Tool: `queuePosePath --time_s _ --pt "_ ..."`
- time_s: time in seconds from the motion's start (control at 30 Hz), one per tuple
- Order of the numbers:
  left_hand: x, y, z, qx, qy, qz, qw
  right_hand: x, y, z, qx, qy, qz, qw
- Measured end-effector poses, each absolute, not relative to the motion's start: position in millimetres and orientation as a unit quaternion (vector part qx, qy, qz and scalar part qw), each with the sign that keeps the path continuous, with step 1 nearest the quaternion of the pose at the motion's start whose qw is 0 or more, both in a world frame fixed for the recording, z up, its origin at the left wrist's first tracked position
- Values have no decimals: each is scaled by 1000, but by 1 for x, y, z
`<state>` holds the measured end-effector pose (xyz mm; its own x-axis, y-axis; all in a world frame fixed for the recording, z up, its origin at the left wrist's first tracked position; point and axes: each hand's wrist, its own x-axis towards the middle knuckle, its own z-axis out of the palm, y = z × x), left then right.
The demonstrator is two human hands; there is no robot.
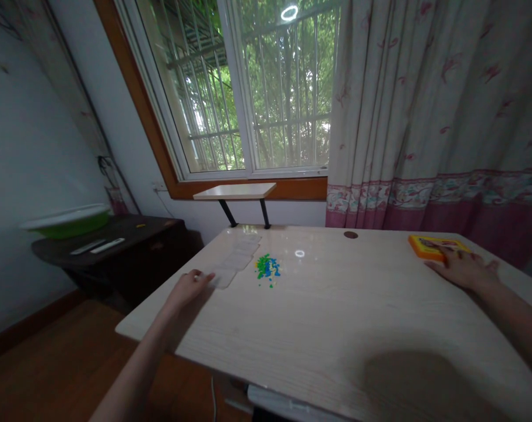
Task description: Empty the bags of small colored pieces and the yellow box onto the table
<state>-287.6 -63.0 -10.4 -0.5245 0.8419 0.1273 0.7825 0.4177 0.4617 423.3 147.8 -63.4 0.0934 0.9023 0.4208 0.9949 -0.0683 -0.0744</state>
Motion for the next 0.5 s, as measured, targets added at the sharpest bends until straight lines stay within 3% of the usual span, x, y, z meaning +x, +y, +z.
queuePosePath --time_s 0.17,0.3,0.5 --pt "-284 -48 -16 506 836 206 41 368 122 -40 -620 -766 -125 114" --pt "-278 -46 -14 513 840 172 25 329 105 -31 -528 -835 -6 152" --pt "-249 -53 -3 503 853 92 -101 300 118 -25 -472 -870 45 138"
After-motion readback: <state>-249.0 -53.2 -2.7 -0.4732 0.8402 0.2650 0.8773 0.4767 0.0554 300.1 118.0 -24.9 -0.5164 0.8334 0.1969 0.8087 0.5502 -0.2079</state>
